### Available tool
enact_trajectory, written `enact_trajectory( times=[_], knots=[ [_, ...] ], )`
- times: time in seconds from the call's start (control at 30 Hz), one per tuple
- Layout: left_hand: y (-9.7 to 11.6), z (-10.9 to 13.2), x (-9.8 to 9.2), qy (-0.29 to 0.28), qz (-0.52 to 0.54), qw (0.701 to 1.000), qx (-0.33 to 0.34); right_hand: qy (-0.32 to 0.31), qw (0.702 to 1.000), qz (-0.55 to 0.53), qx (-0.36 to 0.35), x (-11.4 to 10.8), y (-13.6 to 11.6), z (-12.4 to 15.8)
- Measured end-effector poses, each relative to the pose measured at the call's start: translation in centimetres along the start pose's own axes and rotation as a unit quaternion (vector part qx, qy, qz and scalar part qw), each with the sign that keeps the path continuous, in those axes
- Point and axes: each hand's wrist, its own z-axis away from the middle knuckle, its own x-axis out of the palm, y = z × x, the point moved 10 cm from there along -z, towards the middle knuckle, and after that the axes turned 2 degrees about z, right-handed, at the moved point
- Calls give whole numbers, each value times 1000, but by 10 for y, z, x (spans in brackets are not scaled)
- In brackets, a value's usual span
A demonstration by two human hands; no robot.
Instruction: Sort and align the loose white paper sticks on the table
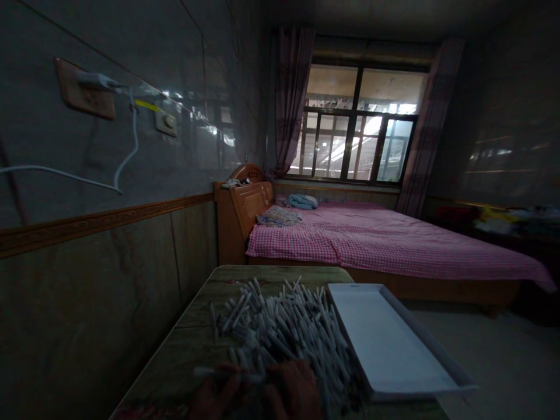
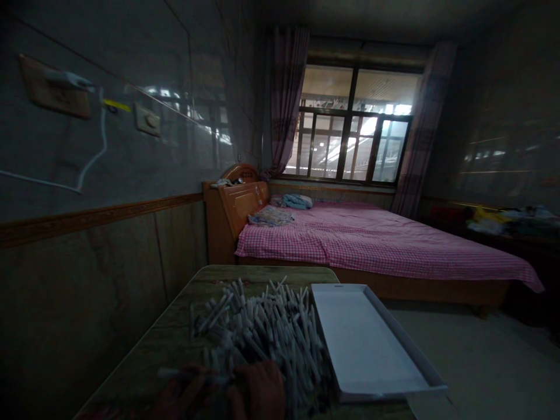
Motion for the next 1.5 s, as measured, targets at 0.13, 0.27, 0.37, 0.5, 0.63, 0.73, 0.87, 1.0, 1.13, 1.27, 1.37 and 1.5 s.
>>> enact_trajectory(
  times=[0.13, 0.27, 0.37, 0.5, 0.63, 0.73, 0.87, 1.0, 1.13, 1.27, 1.37, 1.5],
  knots=[
    [-1, -1, 5, -15, -6, 1000, -11, -7, 999, 37, -9, -3, -1, -2],
    [0, 0, 4, -1, -6, 1000, -23, -7, 997, 20, -72, -6, -9, -4],
    [5, 5, 3, 25, 9, 1000, -2, 2, 999, 12, -41, -7, -5, -5],
    [12, 8, 9, 17, 6, 1000, 17, -3, 1000, 29, 5, -4, -1, -2],
    [11, 7, 14, -15, -12, 1000, -7, -12, 999, 8, -30, -3, -5, -2],
    [11, 6, 12, -5, -22, 1000, 3, -12, 1000, -2, -24, -4, -2, -3],
    [11, 7, 7, 23, -12, 1000, 4, -20, 999, 26, -19, -4, -1, -5],
    [12, 12, 14, -11, -2, 999, -34, -19, 998, 28, -51, -8, -10, -7],
    [19, 13, 13, -4, -3, 1000, -22, 13, 1000, 15, 3, -13, -5, -7],
    [10, 10, 10, 9, 7, 1000, -28, 0, 999, 31, 17, -6, -5, -5],
    [7, 10, 8, 19, 4, 1000, -22, 11, 1000, 16, 5, -6, -5, -4],
    [9, 9, 9, 20, 9, 1000, -13, 22, 999, -6, 31, -7, 2, -4]
  ],
)
